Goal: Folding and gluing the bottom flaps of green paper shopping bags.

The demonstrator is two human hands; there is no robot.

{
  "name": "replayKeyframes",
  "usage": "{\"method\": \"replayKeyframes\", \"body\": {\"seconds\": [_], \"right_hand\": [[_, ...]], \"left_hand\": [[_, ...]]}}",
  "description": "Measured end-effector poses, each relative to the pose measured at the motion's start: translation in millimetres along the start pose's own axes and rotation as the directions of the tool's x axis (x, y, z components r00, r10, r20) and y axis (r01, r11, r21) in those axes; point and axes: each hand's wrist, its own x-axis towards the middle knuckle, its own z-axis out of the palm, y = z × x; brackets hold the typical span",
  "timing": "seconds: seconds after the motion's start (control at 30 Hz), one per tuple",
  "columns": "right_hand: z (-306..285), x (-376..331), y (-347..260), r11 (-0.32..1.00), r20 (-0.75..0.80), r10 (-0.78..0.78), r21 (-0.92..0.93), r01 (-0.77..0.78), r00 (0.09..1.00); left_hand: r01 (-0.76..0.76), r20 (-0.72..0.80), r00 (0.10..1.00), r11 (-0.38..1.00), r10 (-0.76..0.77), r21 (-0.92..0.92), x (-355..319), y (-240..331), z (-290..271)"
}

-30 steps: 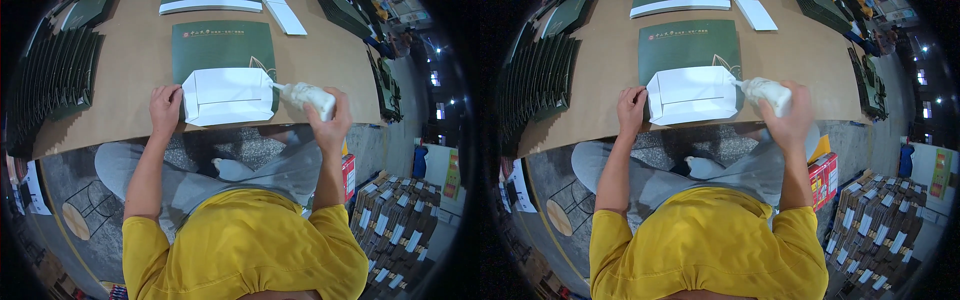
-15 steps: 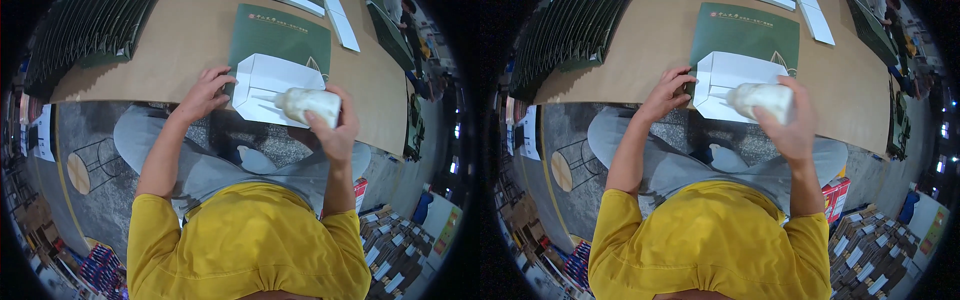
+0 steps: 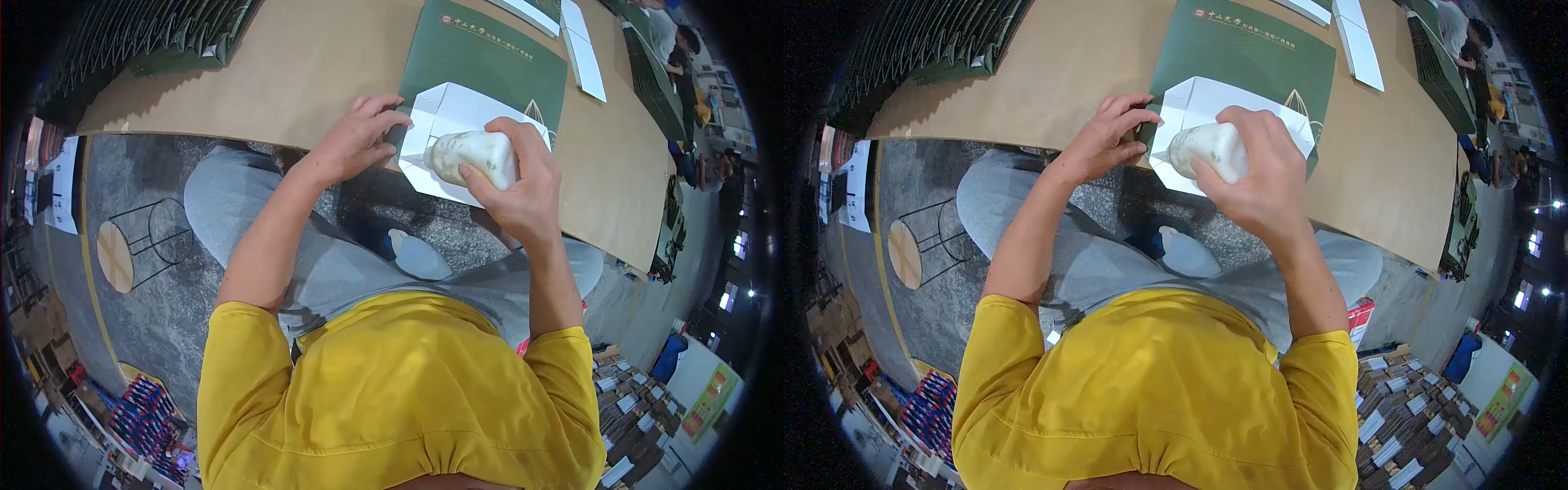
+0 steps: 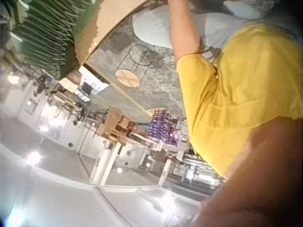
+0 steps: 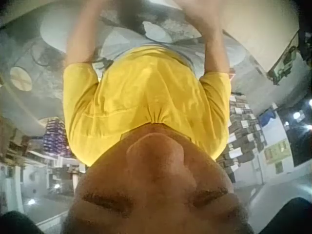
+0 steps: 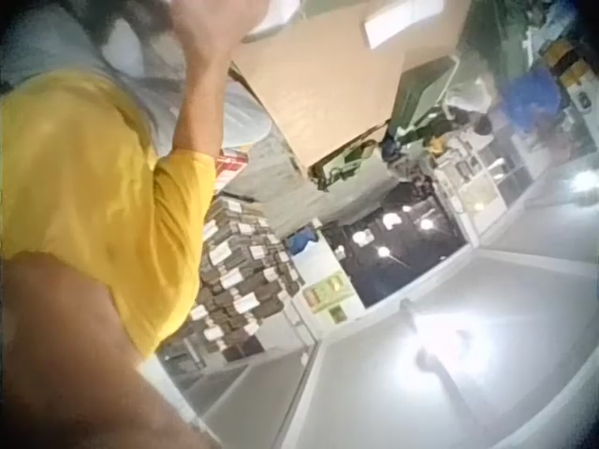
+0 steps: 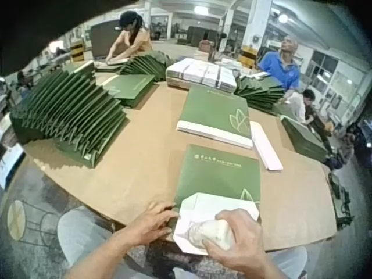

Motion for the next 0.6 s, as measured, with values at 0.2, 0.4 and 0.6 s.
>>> {"method": "replayKeyframes", "body": {"seconds": [0.2, 0.4, 0.6], "right_hand": [[-5.1, -3.4, -1.6, 1.0, 0.004, -0.009, -0.006, 0.009, 1.0], [-9.1, -10.1, -2.8, 0.999, -0.001, -0.033, -0.024, 0.033, 0.999], [-14.4, -18.3, -1.8, 0.999, 0.022, -0.028, -0.019, 0.029, 0.999]], "left_hand": [[-0.01, -0.006, 1.0, 1.0, 0.01, 0.011, 1.1, -0.2, 1.0], [-0.026, -0.02, 0.999, 1.0, 0.026, 0.014, 1.0, 0.1, 0.5], [-0.061, -0.036, 0.997, 0.997, 0.063, 0.051, 0.8, -4.0, 1.7]]}}
